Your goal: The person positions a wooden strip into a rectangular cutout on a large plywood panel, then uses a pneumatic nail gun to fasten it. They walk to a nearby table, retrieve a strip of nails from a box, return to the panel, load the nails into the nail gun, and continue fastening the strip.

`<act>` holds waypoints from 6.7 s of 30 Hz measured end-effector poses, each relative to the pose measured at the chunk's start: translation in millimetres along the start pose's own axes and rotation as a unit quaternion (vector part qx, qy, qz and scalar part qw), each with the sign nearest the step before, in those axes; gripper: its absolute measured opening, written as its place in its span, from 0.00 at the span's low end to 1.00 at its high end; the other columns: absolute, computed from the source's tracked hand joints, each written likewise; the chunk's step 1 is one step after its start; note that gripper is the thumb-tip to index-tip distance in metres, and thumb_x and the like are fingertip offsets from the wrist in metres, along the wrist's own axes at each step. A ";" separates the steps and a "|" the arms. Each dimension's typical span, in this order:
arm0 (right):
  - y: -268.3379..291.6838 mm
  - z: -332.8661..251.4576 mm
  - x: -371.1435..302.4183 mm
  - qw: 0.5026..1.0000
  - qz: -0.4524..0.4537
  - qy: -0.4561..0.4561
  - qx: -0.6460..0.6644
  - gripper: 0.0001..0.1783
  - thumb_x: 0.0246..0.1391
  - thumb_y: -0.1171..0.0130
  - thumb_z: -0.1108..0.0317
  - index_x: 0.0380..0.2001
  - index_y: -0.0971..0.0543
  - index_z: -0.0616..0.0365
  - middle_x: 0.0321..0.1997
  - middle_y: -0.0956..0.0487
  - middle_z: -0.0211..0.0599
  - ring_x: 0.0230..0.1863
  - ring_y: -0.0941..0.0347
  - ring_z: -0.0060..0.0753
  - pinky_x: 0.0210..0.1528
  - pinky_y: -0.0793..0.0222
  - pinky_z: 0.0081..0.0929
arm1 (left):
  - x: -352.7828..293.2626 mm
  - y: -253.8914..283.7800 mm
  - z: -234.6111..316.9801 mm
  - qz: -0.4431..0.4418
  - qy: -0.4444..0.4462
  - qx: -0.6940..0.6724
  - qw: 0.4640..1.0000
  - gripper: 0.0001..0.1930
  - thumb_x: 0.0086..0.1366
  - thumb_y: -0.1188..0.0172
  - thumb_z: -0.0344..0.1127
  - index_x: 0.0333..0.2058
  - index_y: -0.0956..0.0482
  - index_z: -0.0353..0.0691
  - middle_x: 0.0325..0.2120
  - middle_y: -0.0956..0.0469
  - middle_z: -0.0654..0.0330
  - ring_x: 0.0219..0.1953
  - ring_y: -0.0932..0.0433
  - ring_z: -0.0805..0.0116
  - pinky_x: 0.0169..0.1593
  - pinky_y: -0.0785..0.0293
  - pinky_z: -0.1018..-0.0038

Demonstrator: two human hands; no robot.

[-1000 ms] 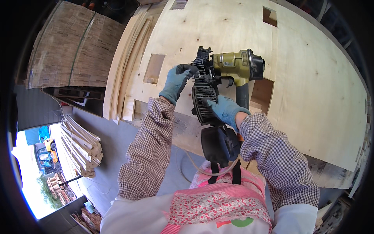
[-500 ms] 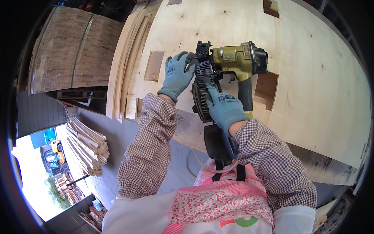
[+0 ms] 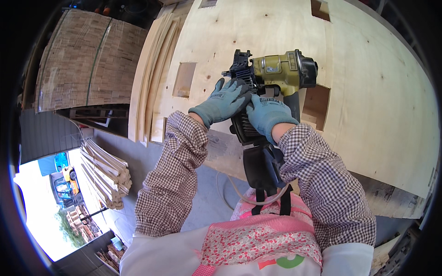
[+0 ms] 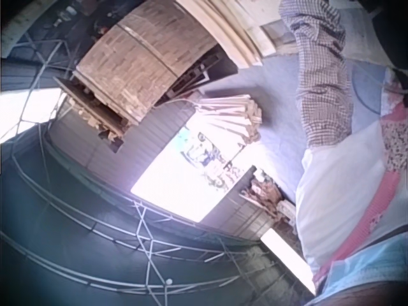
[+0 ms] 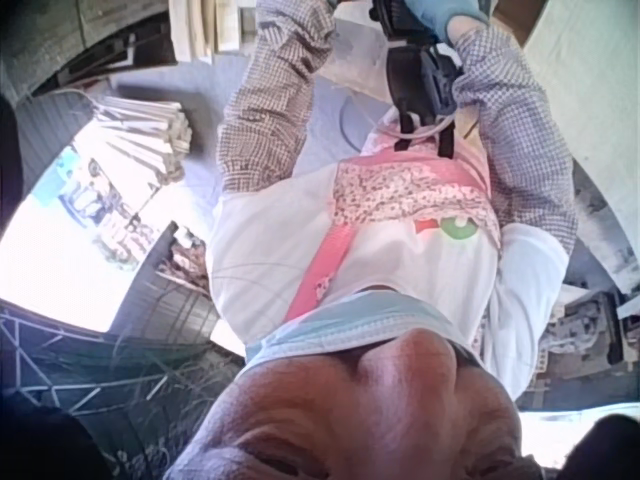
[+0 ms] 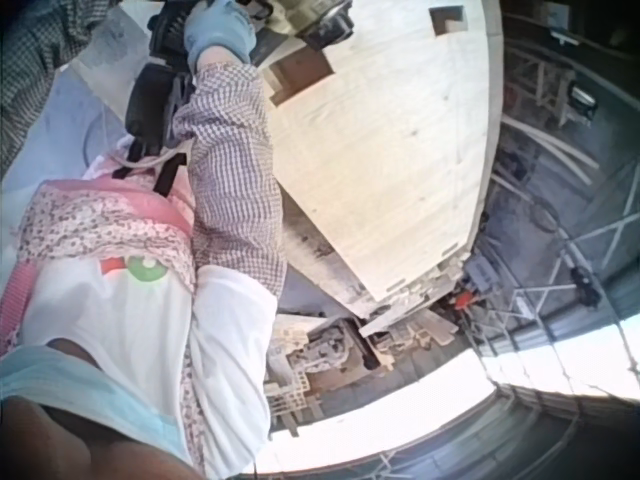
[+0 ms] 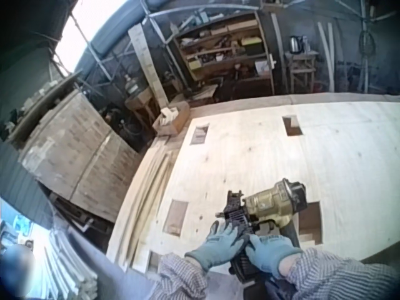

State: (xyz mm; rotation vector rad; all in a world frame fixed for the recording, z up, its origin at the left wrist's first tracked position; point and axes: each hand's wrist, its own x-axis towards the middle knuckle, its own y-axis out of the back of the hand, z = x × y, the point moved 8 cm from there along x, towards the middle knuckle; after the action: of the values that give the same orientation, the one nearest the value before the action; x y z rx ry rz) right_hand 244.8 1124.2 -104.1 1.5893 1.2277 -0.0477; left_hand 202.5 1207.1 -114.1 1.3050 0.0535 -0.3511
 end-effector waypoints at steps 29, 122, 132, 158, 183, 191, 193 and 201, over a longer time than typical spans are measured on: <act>-21.0 23.7 -164.1 0.888 0.132 0.429 -0.097 0.27 0.42 0.43 0.53 0.50 0.30 0.37 0.50 0.34 0.36 0.54 0.38 0.43 0.57 0.44 0.51 | 29.4 -1.1 -35.1 -0.082 0.165 -0.092 0.979 0.25 0.59 0.54 0.51 0.53 0.37 0.49 0.51 0.35 0.51 0.58 0.42 0.56 0.62 0.62 0.57; -5.3 13.6 -90.3 0.943 0.143 0.141 0.266 0.29 0.49 0.47 0.57 0.50 0.37 0.64 0.46 0.31 0.55 0.44 0.31 0.54 0.46 0.33 0.39 | 27.6 9.0 -32.8 0.164 0.059 -0.013 0.985 0.29 0.51 0.49 0.24 0.52 0.34 0.58 0.51 0.35 0.57 0.55 0.41 0.55 0.60 0.46 0.66; -8.9 9.8 -42.9 0.985 0.132 0.056 0.092 0.34 0.52 0.52 0.49 0.58 0.43 0.56 0.40 0.26 0.46 0.39 0.27 0.46 0.40 0.32 0.38 | -28.1 64.9 -99.0 0.277 0.259 -0.524 0.763 0.19 0.62 0.57 0.23 0.53 0.36 0.34 0.51 0.32 0.59 0.54 0.36 0.70 0.55 0.41 0.79; -11.9 8.6 -37.7 0.990 0.126 0.045 0.053 0.38 0.51 0.49 0.50 0.62 0.48 0.50 0.42 0.27 0.45 0.37 0.27 0.46 0.37 0.32 0.38 | 12.3 26.4 -25.2 0.005 0.116 0.029 0.993 0.20 0.61 0.58 0.46 0.47 0.30 0.43 0.50 0.34 0.54 0.58 0.42 0.60 0.63 0.61 0.57; -47.7 85.3 11.2 0.569 -0.093 -0.020 0.817 0.27 0.53 0.49 0.48 0.50 0.33 0.55 0.45 0.26 0.38 0.42 0.27 0.33 0.43 0.29 0.29 | -211.2 -78.9 49.6 0.398 0.337 -0.487 0.701 0.17 0.61 0.57 0.26 0.49 0.32 0.30 0.45 0.29 0.50 0.50 0.32 0.64 0.54 0.40 0.74; -33.1 96.3 20.7 0.671 -0.062 -0.046 0.738 0.13 0.54 0.49 0.63 0.42 0.28 0.54 0.26 0.27 0.24 0.25 0.30 0.19 0.27 0.30 0.16 | -237.5 -114.8 143.1 0.261 0.373 -0.356 0.816 0.21 0.56 0.48 0.29 0.50 0.33 0.37 0.48 0.30 0.51 0.53 0.36 0.55 0.59 0.47 0.61; -13.3 99.2 22.9 0.727 -0.087 -0.027 0.680 0.15 0.51 0.46 0.62 0.42 0.28 0.52 0.26 0.26 0.25 0.24 0.31 0.18 0.26 0.31 0.15 | -248.5 -109.8 156.1 0.279 0.386 -0.335 0.813 0.20 0.56 0.48 0.30 0.50 0.33 0.38 0.48 0.31 0.51 0.53 0.36 0.55 0.59 0.47 0.60; 56.1 74.4 25.5 0.925 0.004 0.070 0.373 0.16 0.47 0.42 0.65 0.39 0.29 0.58 0.23 0.26 0.32 0.18 0.30 0.22 0.20 0.33 0.18 | -261.7 -121.0 192.1 0.307 0.426 -0.325 0.787 0.21 0.57 0.47 0.36 0.50 0.33 0.38 0.48 0.32 0.49 0.52 0.36 0.51 0.59 0.46 0.59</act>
State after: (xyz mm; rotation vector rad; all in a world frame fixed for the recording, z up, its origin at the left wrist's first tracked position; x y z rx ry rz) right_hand 335.8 1092.4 -111.4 2.2822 1.4009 -0.4510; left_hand -109.7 1056.7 -113.8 0.6297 0.4625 0.7943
